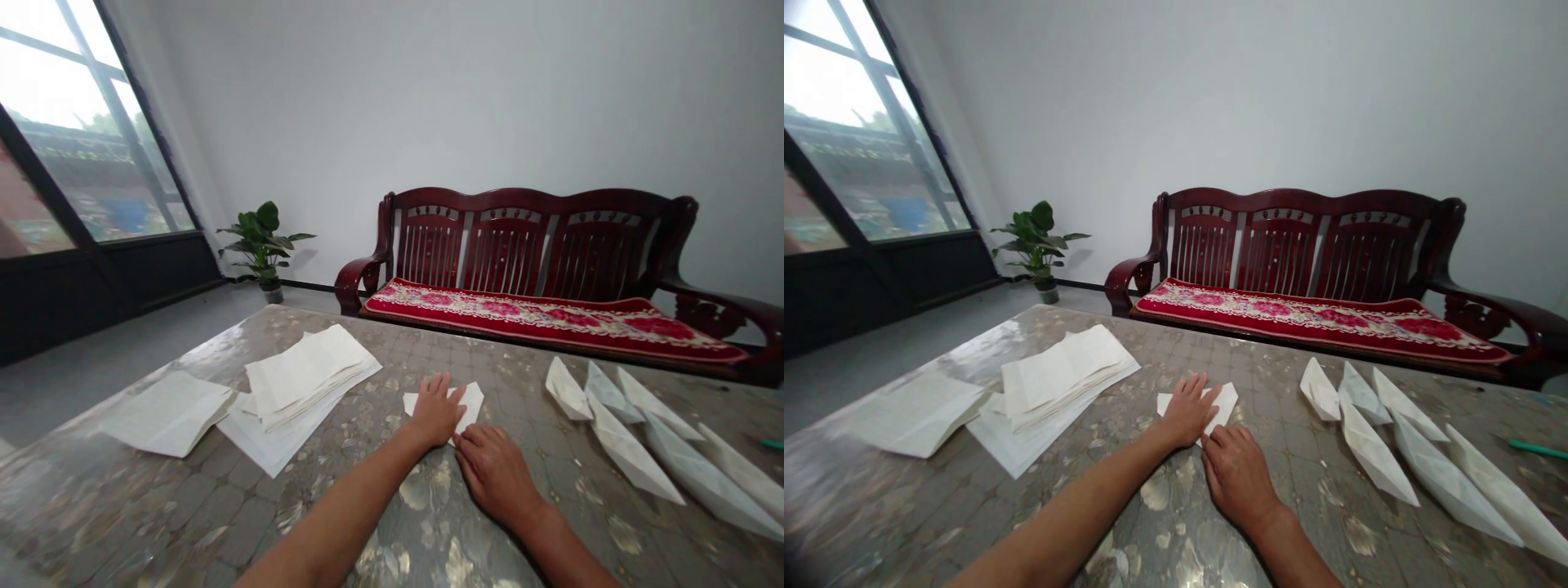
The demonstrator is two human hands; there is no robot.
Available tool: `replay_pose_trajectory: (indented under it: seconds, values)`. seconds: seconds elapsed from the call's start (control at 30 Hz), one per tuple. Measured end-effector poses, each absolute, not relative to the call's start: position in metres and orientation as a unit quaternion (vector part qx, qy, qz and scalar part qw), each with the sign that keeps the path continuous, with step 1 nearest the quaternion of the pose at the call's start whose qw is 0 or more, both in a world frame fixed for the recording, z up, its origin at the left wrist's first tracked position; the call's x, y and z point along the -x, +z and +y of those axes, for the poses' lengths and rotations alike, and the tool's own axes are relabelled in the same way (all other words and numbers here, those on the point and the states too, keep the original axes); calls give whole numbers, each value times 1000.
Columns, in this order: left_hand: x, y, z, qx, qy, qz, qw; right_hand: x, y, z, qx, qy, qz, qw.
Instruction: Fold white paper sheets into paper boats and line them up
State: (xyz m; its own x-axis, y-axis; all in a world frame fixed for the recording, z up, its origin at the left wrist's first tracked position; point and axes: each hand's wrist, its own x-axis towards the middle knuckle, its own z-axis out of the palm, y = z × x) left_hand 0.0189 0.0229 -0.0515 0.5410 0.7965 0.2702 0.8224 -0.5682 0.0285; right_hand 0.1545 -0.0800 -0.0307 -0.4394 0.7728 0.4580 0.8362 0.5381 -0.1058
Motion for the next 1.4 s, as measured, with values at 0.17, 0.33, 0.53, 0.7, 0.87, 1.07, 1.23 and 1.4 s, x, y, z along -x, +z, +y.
replay_pose_trajectory:
  seconds: [0.17,0.33,0.53,0.7,0.87,1.07,1.23,1.4]
  values:
    - [-16,-53,28,881,-122,-452,64,-153,-32,-84,463,-71,-844,260]
    - [-17,-49,32,873,-111,-473,47,-150,-30,-83,467,-70,-839,271]
    - [-17,-49,45,867,-108,-485,47,-152,-29,-86,452,-35,-838,304]
    - [-18,-49,49,865,-121,-484,47,-153,-27,-90,447,-28,-842,301]
    - [-17,-49,51,869,-125,-478,36,-153,-24,-93,429,-29,-855,290]
    - [-17,-45,47,899,-104,-424,23,-159,-18,-94,406,4,-843,351]
    - [-18,-42,31,931,-105,-349,-10,-173,-26,-81,516,6,-743,426]
    - [-16,-40,31,925,-145,-333,-115,-172,-34,-73,571,-22,-757,317]
